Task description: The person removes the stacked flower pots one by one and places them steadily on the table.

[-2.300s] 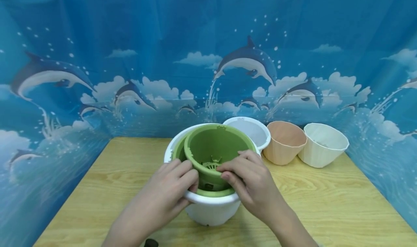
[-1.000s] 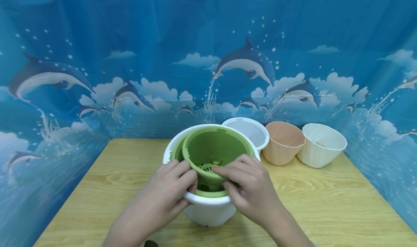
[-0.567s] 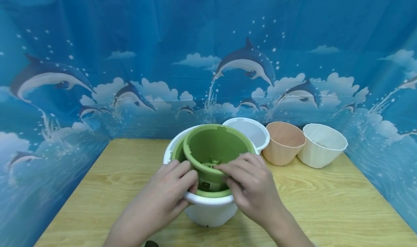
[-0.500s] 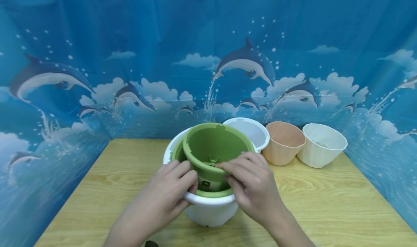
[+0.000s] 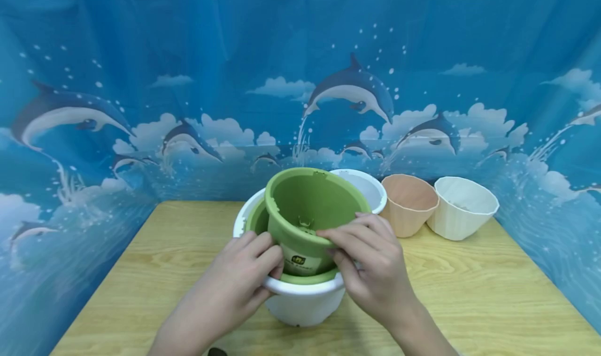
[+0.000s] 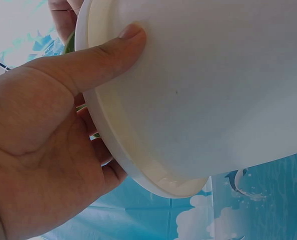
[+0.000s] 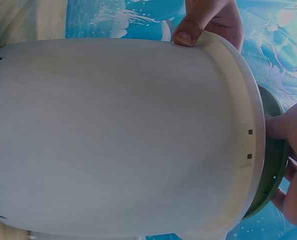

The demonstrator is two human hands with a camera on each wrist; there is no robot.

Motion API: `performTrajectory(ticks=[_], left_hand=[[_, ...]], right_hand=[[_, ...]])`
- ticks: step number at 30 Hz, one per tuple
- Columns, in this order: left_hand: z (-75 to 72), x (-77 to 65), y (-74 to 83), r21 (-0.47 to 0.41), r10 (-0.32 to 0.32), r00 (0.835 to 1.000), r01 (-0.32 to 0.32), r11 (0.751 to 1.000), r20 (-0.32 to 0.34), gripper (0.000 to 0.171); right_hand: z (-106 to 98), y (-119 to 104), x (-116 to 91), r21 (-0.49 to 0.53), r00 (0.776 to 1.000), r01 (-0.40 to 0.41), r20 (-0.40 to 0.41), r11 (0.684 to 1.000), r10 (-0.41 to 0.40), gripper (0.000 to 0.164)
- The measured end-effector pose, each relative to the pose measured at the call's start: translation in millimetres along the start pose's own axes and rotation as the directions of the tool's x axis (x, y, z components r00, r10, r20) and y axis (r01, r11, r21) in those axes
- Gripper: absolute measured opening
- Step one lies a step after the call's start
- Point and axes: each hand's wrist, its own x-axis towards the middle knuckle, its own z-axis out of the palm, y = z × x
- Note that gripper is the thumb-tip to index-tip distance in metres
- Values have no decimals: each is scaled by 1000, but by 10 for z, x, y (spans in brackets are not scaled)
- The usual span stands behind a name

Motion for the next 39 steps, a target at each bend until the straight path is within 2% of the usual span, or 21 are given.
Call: performTrajectory(ticks=[9,16,27,39], left_hand=[[8,0,-8,-1,2,1000,-2,1000,3,42],[2,8,-4,-5,-12,999,12,1000,30,40],[8,-11,-10,-6,14,1000,-14,1000,-17,39],[-4,-13,-10,-10,10,1000,-10,1000,-8,36]], right_hand=[[-58,-12,24,-10,999,10,-47,1000,-10,15],[-103,-35,41,-12,997,10,-78,1000,-11,23],[-89,-56,80,1,990,76,-121,997,-76,22],[-102,-36,81,16,978,101,-186,995,-96,15]])
